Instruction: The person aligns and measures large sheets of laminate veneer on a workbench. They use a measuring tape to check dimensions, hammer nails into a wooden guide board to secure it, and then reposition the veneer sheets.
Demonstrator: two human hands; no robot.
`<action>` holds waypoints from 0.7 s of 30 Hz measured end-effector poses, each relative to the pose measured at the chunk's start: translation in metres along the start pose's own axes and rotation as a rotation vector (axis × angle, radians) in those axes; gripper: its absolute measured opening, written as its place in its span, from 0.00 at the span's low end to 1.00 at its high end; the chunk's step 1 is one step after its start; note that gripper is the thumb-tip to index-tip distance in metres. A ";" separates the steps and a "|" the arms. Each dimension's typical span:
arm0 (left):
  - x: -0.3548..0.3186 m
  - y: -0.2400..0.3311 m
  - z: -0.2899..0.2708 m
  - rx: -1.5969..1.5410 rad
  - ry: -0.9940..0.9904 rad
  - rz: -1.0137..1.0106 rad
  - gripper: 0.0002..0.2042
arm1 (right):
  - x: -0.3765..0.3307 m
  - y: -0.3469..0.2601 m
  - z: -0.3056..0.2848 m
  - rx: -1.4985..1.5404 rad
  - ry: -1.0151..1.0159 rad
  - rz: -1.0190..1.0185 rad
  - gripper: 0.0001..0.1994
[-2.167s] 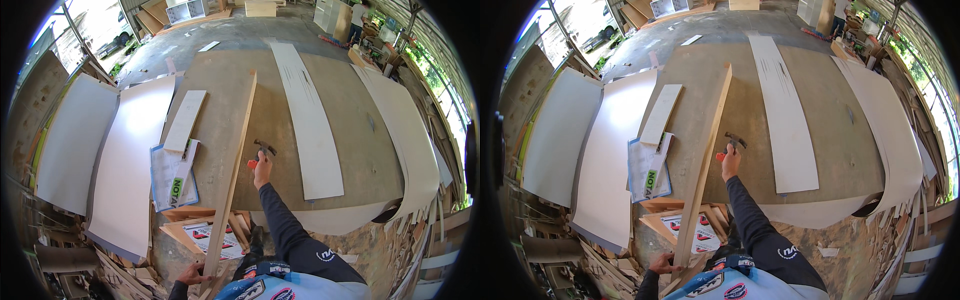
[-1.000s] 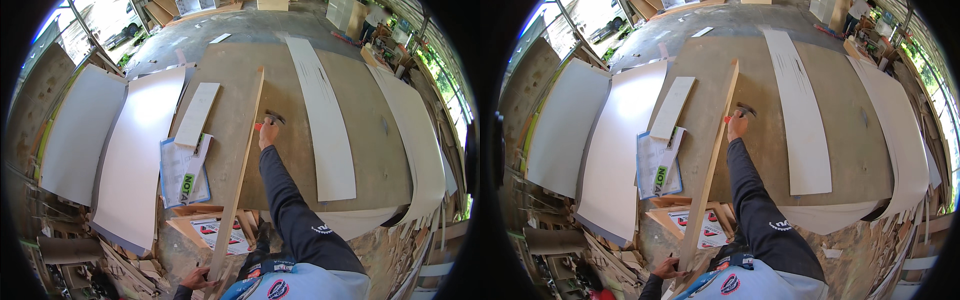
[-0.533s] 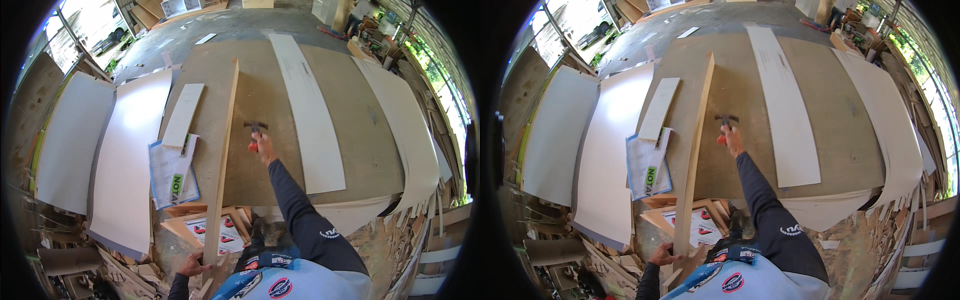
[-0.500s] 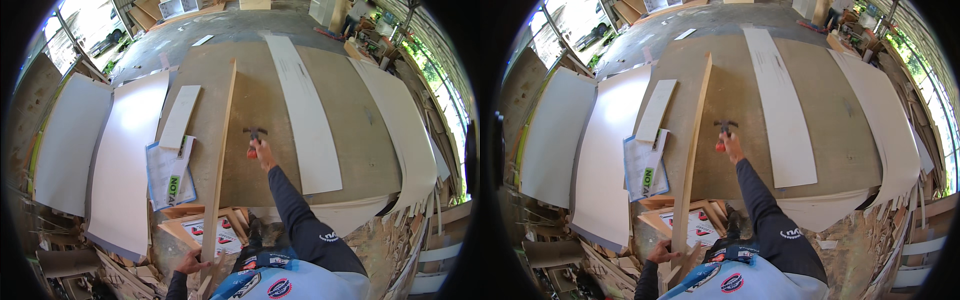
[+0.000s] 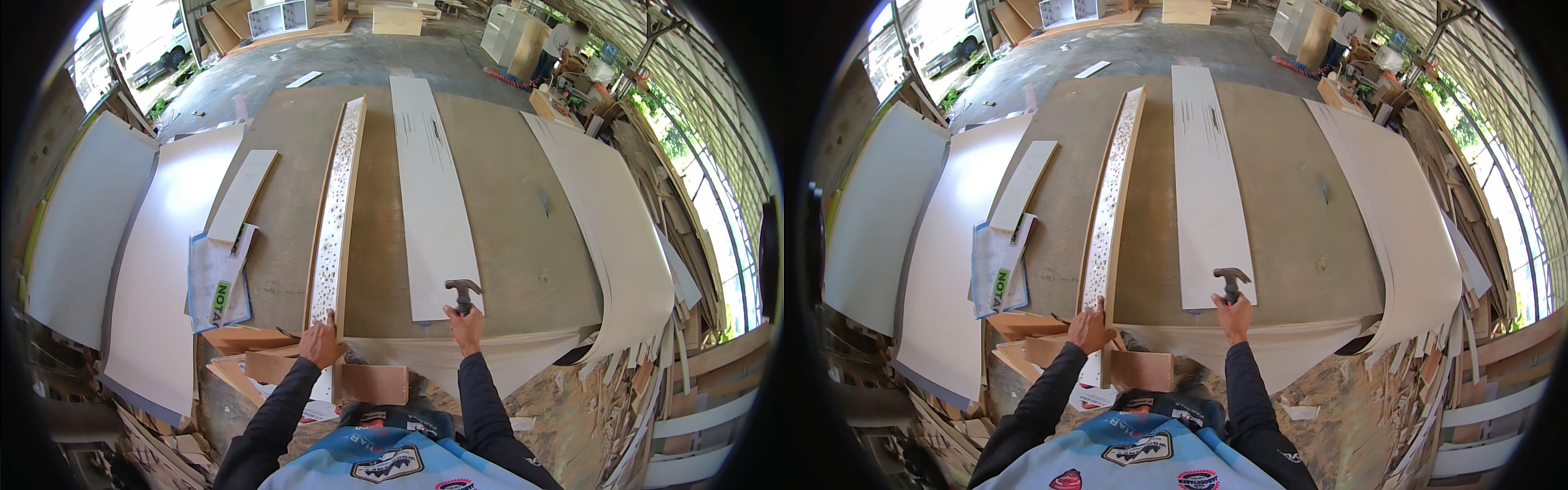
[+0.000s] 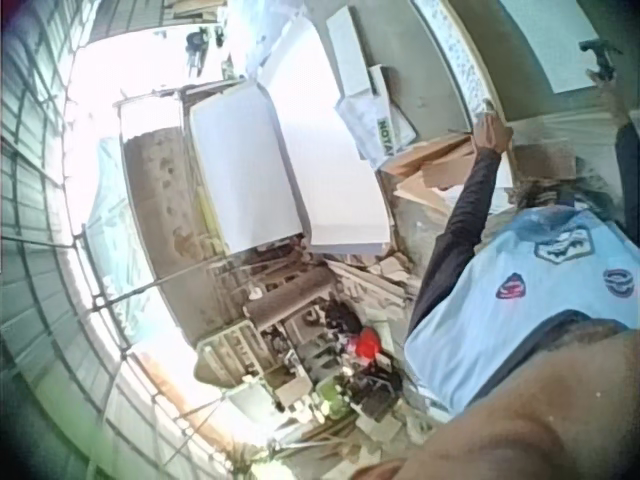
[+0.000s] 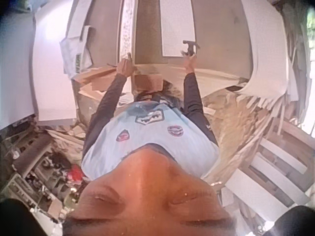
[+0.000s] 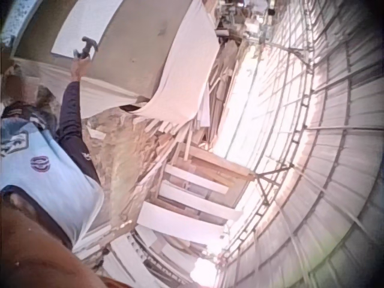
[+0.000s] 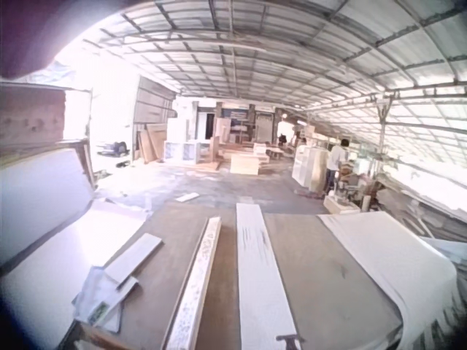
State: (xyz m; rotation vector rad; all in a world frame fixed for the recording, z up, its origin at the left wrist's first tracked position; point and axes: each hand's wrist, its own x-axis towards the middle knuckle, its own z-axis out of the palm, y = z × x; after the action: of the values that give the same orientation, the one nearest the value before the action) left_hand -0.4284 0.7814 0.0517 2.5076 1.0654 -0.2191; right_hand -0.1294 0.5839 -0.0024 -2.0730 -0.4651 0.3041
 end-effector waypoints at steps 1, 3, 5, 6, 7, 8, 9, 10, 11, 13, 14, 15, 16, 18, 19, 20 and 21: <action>0.004 0.012 0.013 0.035 0.009 -0.038 0.46 | 0.005 0.003 -0.012 -0.035 0.057 -0.018 0.17; 0.009 0.036 0.032 0.043 0.075 -0.089 0.43 | 0.014 0.013 -0.037 -0.064 0.094 0.060 0.18; 0.015 0.047 0.051 0.077 0.088 -0.162 0.42 | 0.020 0.026 -0.056 -0.029 0.132 0.045 0.18; 0.013 0.050 0.056 0.075 0.102 -0.157 0.41 | 0.022 0.034 -0.062 -0.009 0.149 0.042 0.18; 0.010 0.052 0.060 0.074 0.116 -0.155 0.41 | 0.023 0.041 -0.069 0.002 0.154 0.049 0.18; 0.006 0.055 0.055 0.083 0.127 -0.148 0.40 | 0.022 0.048 -0.072 0.020 0.163 0.064 0.19; 0.001 0.057 0.050 0.078 0.131 -0.111 0.39 | 0.023 0.053 -0.073 0.037 0.170 0.079 0.19; -0.006 0.058 0.044 0.073 0.135 -0.074 0.38 | 0.027 0.056 -0.072 0.038 0.184 0.071 0.19; -0.019 0.060 0.032 0.074 0.128 -0.041 0.38 | 0.025 0.061 -0.068 0.039 0.191 0.073 0.18; -0.039 0.072 -0.004 -0.045 0.058 -0.125 0.37 | 0.027 0.066 -0.061 0.037 0.228 0.064 0.18; -0.042 0.074 -0.015 -0.105 0.022 -0.161 0.37 | 0.026 0.064 -0.057 0.007 0.239 0.050 0.18; -0.046 0.068 -0.017 -0.105 0.081 -0.148 0.37 | 0.023 0.055 -0.054 -0.021 0.247 0.037 0.18; -0.054 0.056 -0.017 -0.105 0.138 -0.134 0.38 | 0.020 0.048 -0.049 -0.049 0.257 0.026 0.18; -0.062 0.040 -0.024 -0.106 0.301 -0.051 0.36 | 0.024 0.046 -0.038 -0.113 0.305 0.053 0.18; -0.063 0.034 -0.028 -0.267 0.273 -0.116 0.35 | 0.025 0.045 -0.032 -0.145 0.330 0.068 0.18; -0.066 0.033 -0.039 -0.431 0.245 -0.183 0.34 | 0.029 0.045 -0.025 -0.123 0.332 0.092 0.18; -0.066 0.030 -0.045 -0.594 0.212 -0.248 0.33 | 0.033 0.045 -0.019 -0.102 0.335 0.116 0.18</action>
State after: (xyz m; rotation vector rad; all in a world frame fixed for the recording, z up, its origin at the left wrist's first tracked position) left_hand -0.4535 0.7386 0.1210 1.8936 1.2961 0.2682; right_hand -0.0827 0.5626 -0.0322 -2.2001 -0.1605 -0.0026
